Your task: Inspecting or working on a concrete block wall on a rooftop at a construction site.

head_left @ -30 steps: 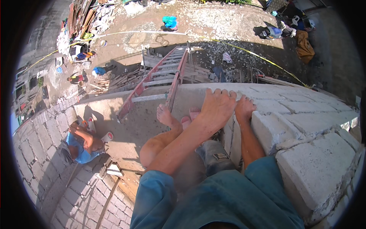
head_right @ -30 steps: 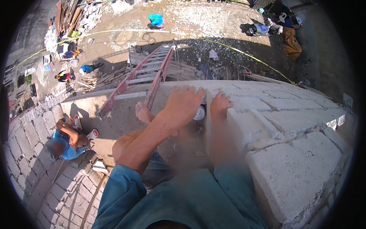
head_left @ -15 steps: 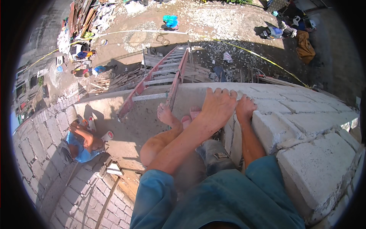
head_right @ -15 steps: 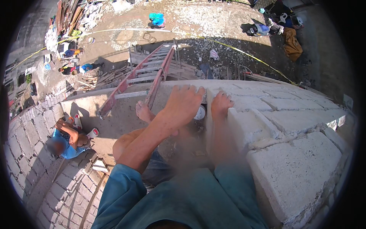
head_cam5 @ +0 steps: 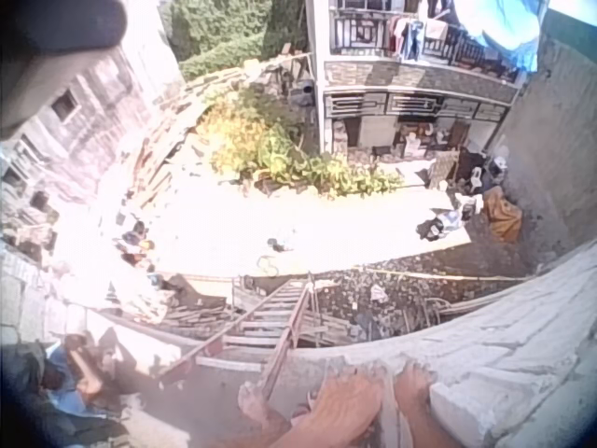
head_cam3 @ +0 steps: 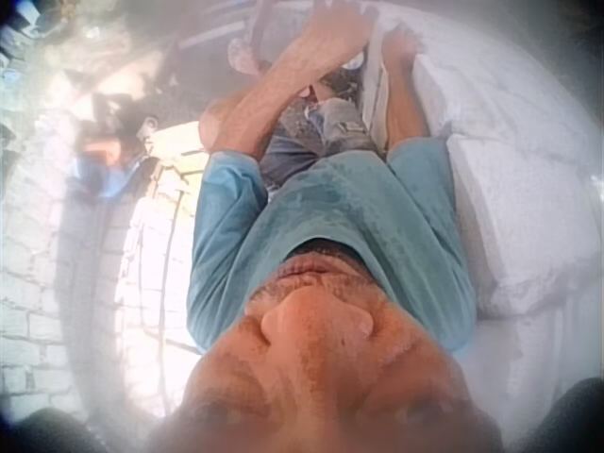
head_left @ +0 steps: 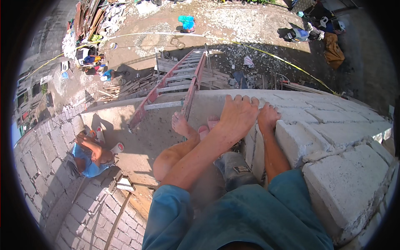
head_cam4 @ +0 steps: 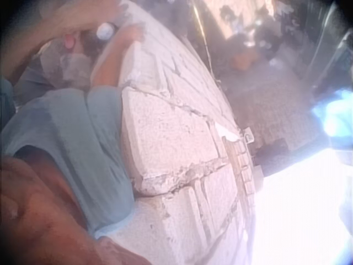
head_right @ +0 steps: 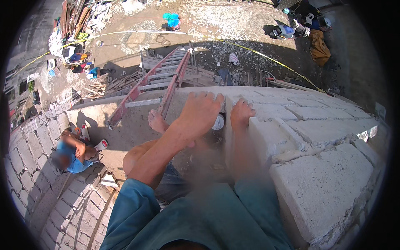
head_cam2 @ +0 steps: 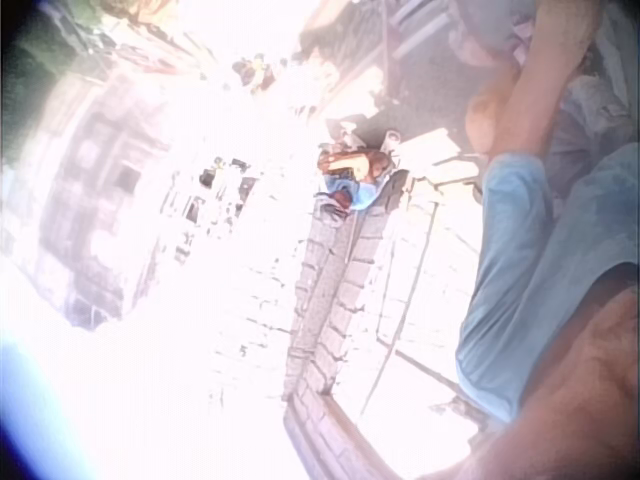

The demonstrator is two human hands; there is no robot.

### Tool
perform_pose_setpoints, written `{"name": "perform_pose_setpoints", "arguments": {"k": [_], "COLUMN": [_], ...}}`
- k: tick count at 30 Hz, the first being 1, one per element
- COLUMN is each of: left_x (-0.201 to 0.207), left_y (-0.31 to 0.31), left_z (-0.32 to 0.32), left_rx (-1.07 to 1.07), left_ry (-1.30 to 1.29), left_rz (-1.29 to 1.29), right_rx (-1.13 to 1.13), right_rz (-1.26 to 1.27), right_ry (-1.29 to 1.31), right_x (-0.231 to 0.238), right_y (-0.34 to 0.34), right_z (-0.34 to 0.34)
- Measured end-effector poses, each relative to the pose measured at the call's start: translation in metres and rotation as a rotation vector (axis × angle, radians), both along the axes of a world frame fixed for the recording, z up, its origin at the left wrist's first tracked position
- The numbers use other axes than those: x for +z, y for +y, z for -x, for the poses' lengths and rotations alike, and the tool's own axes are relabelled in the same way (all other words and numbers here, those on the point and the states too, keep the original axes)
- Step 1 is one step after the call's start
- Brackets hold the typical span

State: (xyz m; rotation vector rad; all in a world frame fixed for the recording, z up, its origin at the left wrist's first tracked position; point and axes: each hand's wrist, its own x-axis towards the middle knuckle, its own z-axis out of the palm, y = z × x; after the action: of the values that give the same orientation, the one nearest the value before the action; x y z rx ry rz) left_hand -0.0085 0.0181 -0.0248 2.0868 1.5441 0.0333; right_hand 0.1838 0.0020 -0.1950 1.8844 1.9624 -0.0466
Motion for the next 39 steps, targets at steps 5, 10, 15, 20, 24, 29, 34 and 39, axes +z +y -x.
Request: {"name": "perform_pose_setpoints", "arguments": {"k": [5, 10, 15, 20, 24, 29, 34, 39], "left_x": [0.0, 0.0, -0.004, 0.001, -0.001, 0.003, 0.0, 0.002], "left_y": [0.0, 0.0, 0.0, 0.001, -0.002, 0.0, -0.001, 0.001], "left_z": [-0.001, 0.001, -0.003, -0.003, 0.0, 0.0, -0.001, -0.002], "left_rx": [0.009, 0.008, 0.053, 0.057, 0.061, 0.052, 0.059, 0.047], "left_ry": [-0.012, -0.001, -0.029, -0.03, -0.017, -0.025, -0.039, -0.021], "left_rz": [-0.013, -0.018, -0.008, 0.021, 0.007, 0.021, 0.017, 0.026], "right_rx": [0.002, 0.005, 0.01, 0.025, 0.061, 0.086, 0.102, 0.09], "right_rz": [-0.015, -0.003, 0.032, 0.055, 0.024, -0.019, -0.037, -0.024], "right_ry": [0.025, 0.014, -0.005, -0.046, -0.046, -0.034, -0.028, -0.049], "right_x": [-0.002, -0.001, 0.002, -0.002, -0.006, -0.009, -0.011, -0.007], "right_y": [0.0, 0.0, 0.003, 0.003, 0.0, -0.002, -0.004, -0.002], "right_z": [-0.004, 0.0, 0.003, -0.006, -0.004, -0.007, -0.011, -0.008]}}
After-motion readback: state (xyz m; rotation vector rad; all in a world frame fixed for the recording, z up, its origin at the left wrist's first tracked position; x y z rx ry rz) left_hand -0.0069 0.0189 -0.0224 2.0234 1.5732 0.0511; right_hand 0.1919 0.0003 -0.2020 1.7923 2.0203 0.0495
